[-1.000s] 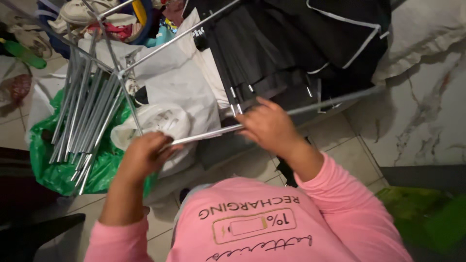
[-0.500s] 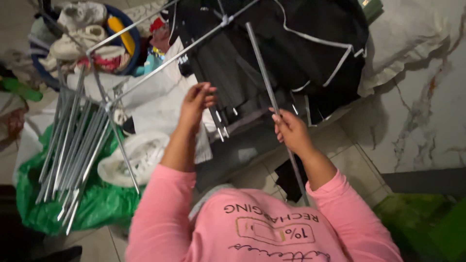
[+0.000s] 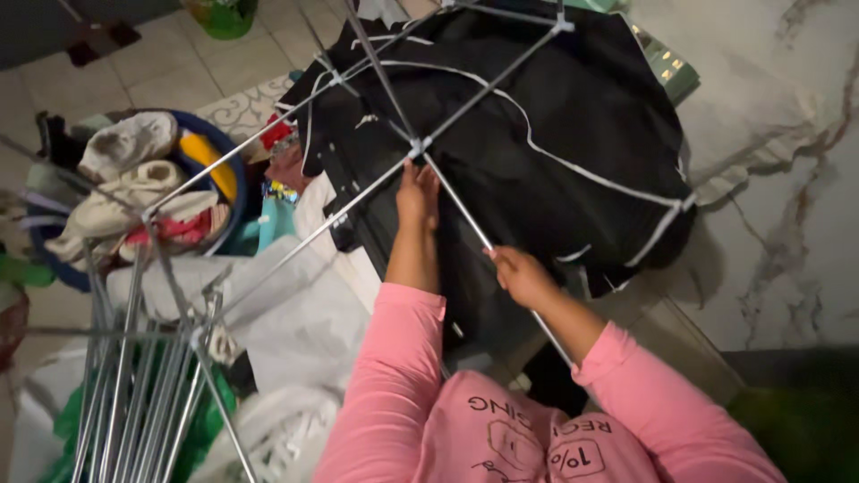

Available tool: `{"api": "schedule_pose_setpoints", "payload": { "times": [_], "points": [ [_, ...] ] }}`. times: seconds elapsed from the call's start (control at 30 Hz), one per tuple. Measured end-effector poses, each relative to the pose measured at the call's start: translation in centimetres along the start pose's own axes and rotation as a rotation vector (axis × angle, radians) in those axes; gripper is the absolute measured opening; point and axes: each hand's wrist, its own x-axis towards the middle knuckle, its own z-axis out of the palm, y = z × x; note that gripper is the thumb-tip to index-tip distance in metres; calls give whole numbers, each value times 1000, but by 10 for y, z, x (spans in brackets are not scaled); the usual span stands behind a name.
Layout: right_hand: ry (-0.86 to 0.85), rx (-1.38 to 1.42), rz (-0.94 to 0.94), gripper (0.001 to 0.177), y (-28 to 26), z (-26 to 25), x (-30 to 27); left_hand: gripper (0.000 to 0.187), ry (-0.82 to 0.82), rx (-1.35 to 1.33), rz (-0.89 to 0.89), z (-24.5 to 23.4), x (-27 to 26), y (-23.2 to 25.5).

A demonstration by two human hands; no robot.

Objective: The person connects metal rods using plastic joints to build a frame over a black fabric cover.

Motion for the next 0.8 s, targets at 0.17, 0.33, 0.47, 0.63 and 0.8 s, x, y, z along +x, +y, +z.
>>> {"api": "schedule_pose_setpoints", "payload": {
  "times": [0.17, 0.33, 0.47, 0.63, 0.8],
  "points": [
    [158, -313, -166, 36, -8, 1, 16, 59, -67, -231, -13, -3, 46, -15],
    [138, -481, 6, 41, -34, -5, 16, 53, -86, -333, 1, -2, 61, -17],
    [133, -644, 13, 38, -49, -10, 20, 45, -24, -260, -35, -1, 62, -19],
    [224, -930, -295, 32, -43, -11, 14, 48, -25, -243, -82, -7, 52, -20],
    [184, -880, -281, 31, -39, -10, 16, 54, -82, -254, -96, -10, 50, -18]
  ]
}}
